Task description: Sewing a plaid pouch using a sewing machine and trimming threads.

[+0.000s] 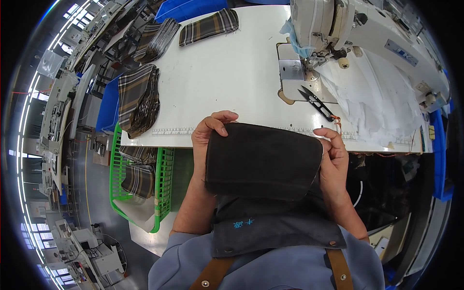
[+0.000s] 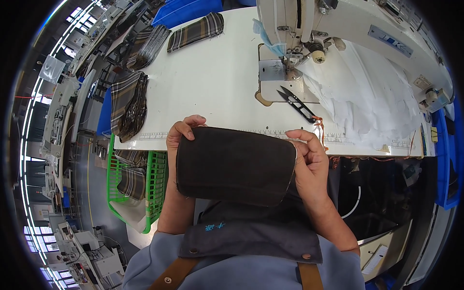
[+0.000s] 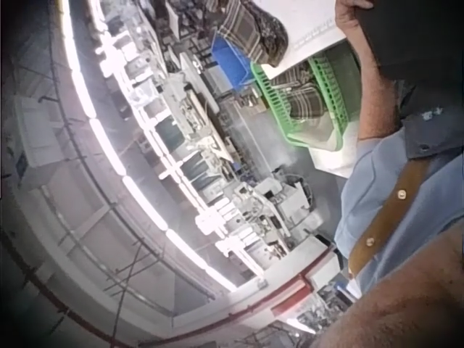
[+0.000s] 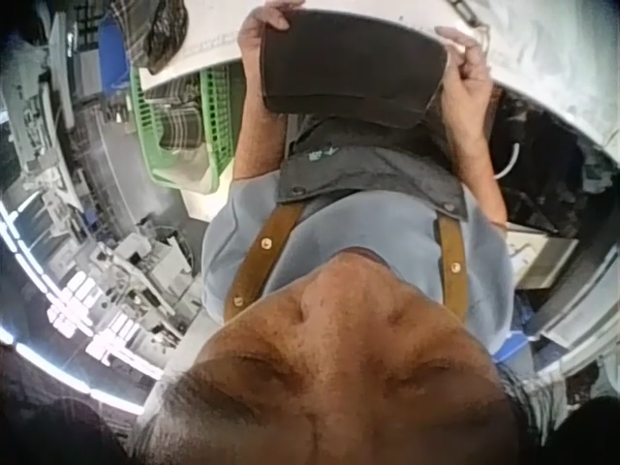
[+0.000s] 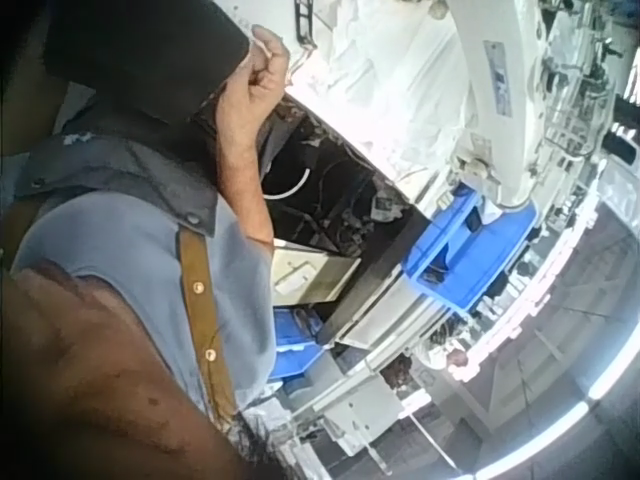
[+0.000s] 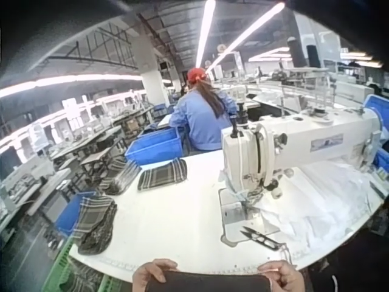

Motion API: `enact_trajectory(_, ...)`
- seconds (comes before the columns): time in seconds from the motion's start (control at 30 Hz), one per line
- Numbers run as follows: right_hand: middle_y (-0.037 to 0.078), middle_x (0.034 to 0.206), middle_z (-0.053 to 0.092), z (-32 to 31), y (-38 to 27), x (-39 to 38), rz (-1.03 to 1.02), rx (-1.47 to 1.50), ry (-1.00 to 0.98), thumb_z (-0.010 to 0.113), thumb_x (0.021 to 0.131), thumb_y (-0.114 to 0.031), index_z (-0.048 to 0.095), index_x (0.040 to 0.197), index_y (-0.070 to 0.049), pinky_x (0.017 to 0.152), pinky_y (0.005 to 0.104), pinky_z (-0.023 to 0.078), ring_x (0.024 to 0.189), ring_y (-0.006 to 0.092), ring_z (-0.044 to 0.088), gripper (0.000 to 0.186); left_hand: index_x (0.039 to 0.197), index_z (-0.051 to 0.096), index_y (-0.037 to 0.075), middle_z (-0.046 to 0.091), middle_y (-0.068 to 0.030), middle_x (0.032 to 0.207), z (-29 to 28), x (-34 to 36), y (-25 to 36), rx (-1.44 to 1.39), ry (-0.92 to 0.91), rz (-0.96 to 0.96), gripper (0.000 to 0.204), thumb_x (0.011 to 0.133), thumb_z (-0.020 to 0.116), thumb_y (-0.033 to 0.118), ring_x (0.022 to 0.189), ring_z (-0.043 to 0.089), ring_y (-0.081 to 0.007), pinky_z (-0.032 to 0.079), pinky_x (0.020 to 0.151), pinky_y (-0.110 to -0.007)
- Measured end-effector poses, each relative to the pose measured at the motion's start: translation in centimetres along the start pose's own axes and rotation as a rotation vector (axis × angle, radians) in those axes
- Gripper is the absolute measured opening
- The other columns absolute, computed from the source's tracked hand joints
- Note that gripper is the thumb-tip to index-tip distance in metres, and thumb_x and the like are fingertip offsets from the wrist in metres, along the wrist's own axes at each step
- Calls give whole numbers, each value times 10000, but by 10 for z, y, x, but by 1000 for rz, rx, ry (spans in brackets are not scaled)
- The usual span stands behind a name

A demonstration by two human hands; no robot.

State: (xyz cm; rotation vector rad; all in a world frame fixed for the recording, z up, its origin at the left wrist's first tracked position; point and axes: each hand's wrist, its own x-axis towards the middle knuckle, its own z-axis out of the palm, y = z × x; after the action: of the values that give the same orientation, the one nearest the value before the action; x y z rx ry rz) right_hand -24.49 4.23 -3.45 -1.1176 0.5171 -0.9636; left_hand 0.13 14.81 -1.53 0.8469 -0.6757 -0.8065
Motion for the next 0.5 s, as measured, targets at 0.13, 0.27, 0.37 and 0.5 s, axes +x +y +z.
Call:
enact_trajectory(0.13,113,1137,702,-1,-5,-2,79,-20,-49,451,1099,-192,575,1268,15,896,227,504,1027,96,657,294,828,592,67,654,-135,1149,2,1,-2,-18,0,-25,163,842,697,-56,980,631,-144,575,837,-279)
enact_trajectory(0.27,102,1150,684,6,-13,-2,219,204,-100,368,1122,-313,565,1310,28,969,275,488,1055,135,644,436,866,587,70,636,-137,1177,-6,4,-8,53,-40,10,154,856,687,-47,974,631,-136,567,829,-257)
enact_trajectory(0.37,97,1227,650,5,-2,-2,202,18,-248,475,1089,-305,552,1331,23,1036,298,437,1140,144,595,415,867,561,50,634,-145,1163,-1,0,-8,-36,-32,39,154,869,672,-56,909,677,-172,606,791,-293)
enact_trajectory(0.5,61,1215,642,10,-9,-3,17,-207,-194,689,966,-94,575,1325,-20,1027,274,428,1169,107,544,384,870,563,40,640,-149,1143,5,5,-6,-19,-31,-18,132,885,654,-54,893,687,-166,611,769,-281)
